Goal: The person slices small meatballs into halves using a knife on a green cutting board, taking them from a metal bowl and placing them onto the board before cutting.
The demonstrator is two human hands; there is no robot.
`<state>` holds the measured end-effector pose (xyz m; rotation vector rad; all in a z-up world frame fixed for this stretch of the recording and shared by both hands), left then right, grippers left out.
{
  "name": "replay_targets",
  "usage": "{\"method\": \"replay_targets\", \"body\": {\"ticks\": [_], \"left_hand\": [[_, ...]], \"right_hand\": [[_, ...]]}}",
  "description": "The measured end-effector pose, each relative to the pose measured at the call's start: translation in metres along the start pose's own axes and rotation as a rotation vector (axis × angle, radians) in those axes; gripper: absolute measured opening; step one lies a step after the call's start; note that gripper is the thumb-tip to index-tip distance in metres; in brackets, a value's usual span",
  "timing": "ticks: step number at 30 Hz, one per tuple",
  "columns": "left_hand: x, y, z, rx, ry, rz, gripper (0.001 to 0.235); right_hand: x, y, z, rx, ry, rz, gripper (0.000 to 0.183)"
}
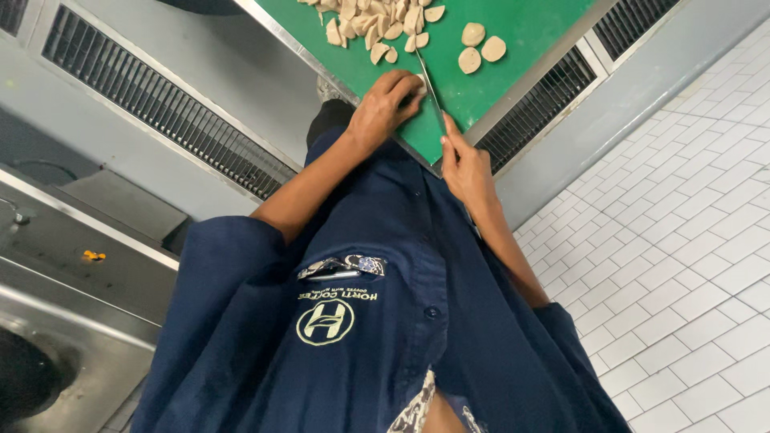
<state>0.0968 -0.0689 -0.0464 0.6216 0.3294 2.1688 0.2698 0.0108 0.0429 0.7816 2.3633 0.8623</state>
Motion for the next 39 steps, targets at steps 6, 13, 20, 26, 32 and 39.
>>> {"method": "replay_targets", "body": {"ticks": [6, 13, 20, 26, 32, 39], "left_hand": [[-0.001, 0.003, 0.004, 0.027, -0.012, -0.027, 0.029], [0.001, 0.003, 0.002, 0.011, 0.008, -0.016, 0.027], [0.003, 0.003, 0.000, -0.005, 0.006, -0.009, 0.025], [0.004, 0.000, 0.001, 0.016, 0.018, 0.004, 0.023], [0.005, 0.002, 0.003, 0.004, 0.008, -0.008, 0.025], [0.002, 0.000, -0.001, 0.040, -0.002, 0.013, 0.023]], "right_hand": [[-0.023, 0.005, -0.001, 0.070, -0.099, -0.035, 0.043], [-0.024, 0.009, -0.005, 0.063, -0.152, -0.082, 0.043], [-0.024, 0.018, -0.012, 0.052, -0.236, -0.152, 0.045], [-0.026, 0.014, -0.005, 0.055, -0.160, -0.170, 0.050], [-0.025, 0.013, -0.005, 0.013, -0.059, -0.163, 0.053], [-0.013, -0.011, -0.001, -0.196, 0.067, -0.067, 0.055]]}}
Point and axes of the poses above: each hand's wrist, its own x-axis towards the middle knuckle, its own y-axis out of the back of the hand, z = x × y, the point moved 3 cm from there along x, towards the middle knuckle, and after that the axes turned 4 degrees about z, right-handed, at the moved point
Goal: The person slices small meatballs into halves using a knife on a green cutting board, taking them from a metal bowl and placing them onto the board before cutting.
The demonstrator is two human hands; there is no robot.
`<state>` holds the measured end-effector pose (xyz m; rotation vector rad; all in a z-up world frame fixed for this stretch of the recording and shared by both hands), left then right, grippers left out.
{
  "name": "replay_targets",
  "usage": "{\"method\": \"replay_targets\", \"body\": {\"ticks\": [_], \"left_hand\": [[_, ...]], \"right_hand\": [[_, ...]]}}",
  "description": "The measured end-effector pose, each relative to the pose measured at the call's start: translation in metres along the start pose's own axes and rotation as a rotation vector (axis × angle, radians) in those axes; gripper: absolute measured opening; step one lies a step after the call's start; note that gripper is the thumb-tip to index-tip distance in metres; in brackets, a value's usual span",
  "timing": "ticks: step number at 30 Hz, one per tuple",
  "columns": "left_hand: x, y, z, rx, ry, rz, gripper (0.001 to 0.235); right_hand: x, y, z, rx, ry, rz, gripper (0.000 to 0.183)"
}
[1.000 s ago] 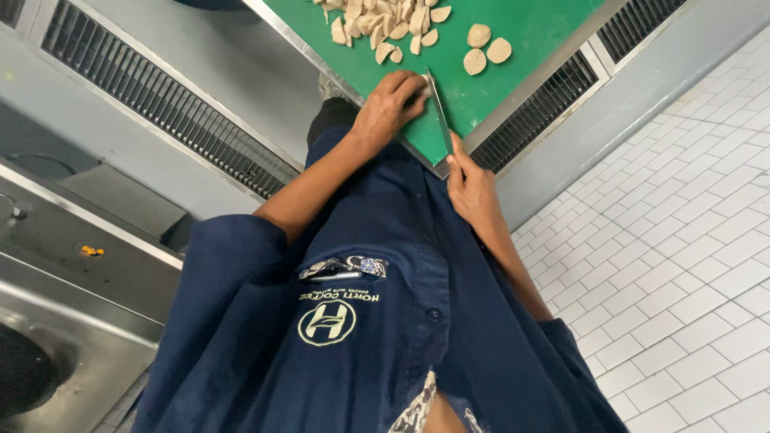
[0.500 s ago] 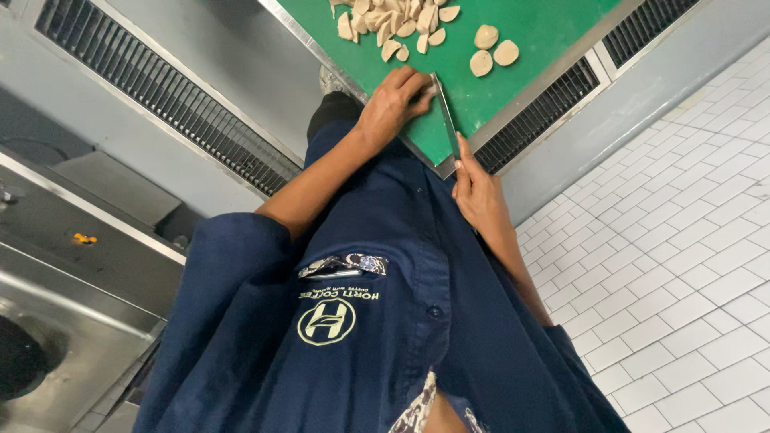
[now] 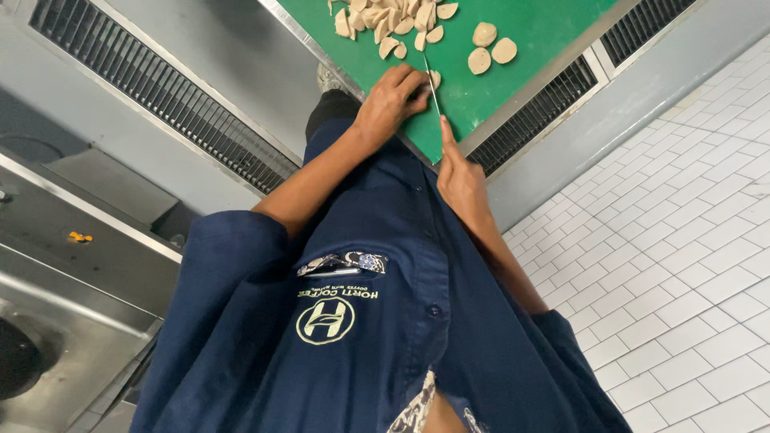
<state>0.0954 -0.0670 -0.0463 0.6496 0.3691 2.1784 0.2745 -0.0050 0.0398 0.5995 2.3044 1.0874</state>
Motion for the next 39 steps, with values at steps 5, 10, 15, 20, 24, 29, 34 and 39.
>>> {"method": "replay_targets", "body": {"ticks": [5, 10, 15, 20, 24, 29, 34, 39], "left_hand": [[-0.006, 0.004, -0.002, -0.002, -0.003, 0.003, 0.023], [-0.010, 0.005, 0.001, -0.010, -0.016, 0.018, 0.027], [-0.006, 0.004, 0.001, -0.038, 0.008, 0.014, 0.028], [-0.007, 0.003, 0.003, -0.036, 0.018, 0.015, 0.028], [-0.010, 0.003, 0.000, -0.084, 0.071, 0.038, 0.025], [-0.015, 0.001, -0.001, -0.103, 0.104, 0.071, 0.024], [-0.013, 0.000, -0.003, -0.080, 0.094, 0.086, 0.024], [-0.013, -0.002, -0.005, -0.036, 0.042, 0.108, 0.024]], "right_hand": [[0.005, 0.009, 0.002, 0.235, -0.106, -0.029, 0.050], [-0.012, 0.013, 0.003, 0.254, -0.074, -0.036, 0.050], [-0.016, 0.005, 0.011, 0.159, -0.040, -0.020, 0.050], [0.006, -0.008, 0.000, 0.083, 0.076, 0.082, 0.050], [0.009, 0.007, -0.002, 0.184, -0.058, 0.005, 0.049], [-0.008, 0.018, -0.007, 0.259, -0.044, -0.017, 0.047], [-0.014, 0.008, 0.000, 0.155, -0.055, -0.010, 0.049], [-0.001, -0.003, -0.004, 0.120, 0.045, 0.079, 0.049]]}}
Point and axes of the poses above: each hand's wrist, its own x-axis towards the middle knuckle, its own y-axis out of the back of the hand, z = x × y, the point moved 3 cm from there along x, towards the middle knuckle, and after that the axes turned 4 degrees about z, right-handed, at the moved point
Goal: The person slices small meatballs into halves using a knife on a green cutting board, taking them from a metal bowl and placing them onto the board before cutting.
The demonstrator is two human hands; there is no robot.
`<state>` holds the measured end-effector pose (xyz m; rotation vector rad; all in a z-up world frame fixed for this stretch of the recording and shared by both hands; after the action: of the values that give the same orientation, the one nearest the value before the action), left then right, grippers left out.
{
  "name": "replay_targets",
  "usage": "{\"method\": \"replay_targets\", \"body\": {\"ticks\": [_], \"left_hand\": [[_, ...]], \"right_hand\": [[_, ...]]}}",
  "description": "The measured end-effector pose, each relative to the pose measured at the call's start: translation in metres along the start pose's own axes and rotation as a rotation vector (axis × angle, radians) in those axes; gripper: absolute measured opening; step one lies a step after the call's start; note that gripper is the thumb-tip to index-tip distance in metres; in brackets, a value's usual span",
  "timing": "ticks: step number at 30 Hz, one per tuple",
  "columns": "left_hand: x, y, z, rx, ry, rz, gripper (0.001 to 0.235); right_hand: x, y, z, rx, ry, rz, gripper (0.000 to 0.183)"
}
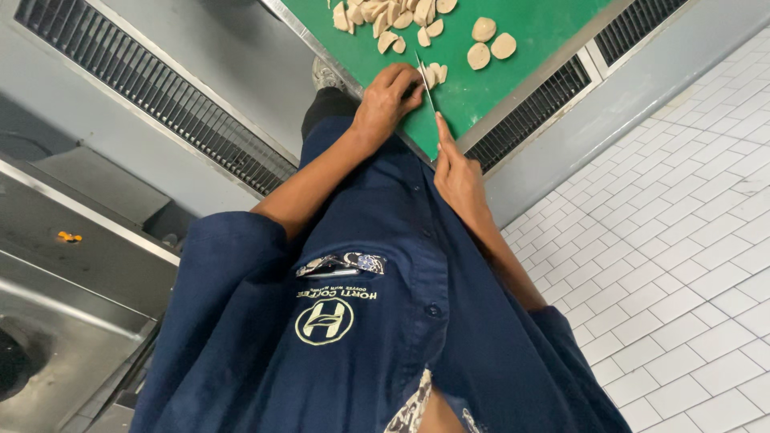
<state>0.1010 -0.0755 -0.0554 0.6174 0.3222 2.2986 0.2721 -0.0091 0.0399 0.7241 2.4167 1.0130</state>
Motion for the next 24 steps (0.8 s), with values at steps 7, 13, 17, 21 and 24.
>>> {"method": "replay_targets", "body": {"ticks": [7, 13, 17, 21, 24], "left_hand": [[-0.001, -0.002, -0.003, -0.043, 0.094, -0.018, 0.024], [-0.004, -0.004, 0.000, -0.142, 0.167, 0.043, 0.022], [-0.004, -0.002, 0.003, -0.111, 0.211, 0.053, 0.020], [-0.001, -0.003, 0.005, -0.114, 0.231, 0.064, 0.019], [-0.001, -0.002, 0.007, -0.066, 0.279, 0.050, 0.017]], "right_hand": [[0.008, 0.012, -0.003, 0.113, -0.201, -0.129, 0.049], [-0.007, 0.016, -0.005, 0.124, -0.160, -0.118, 0.048], [-0.009, 0.018, -0.003, 0.072, -0.142, -0.103, 0.048], [-0.008, 0.019, -0.002, 0.064, -0.130, -0.098, 0.047], [-0.007, 0.020, 0.000, 0.065, -0.140, -0.114, 0.047]]}}
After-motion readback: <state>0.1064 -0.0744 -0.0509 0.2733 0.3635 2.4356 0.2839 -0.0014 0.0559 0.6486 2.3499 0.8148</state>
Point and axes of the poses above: each hand's wrist, its own x-axis towards the middle knuckle, its own y-axis out of the back of the hand, z = x × y, the point moved 3 cm from there along x, towards the middle knuckle, and after that the axes turned 4 degrees about z, right-handed, at the moved point
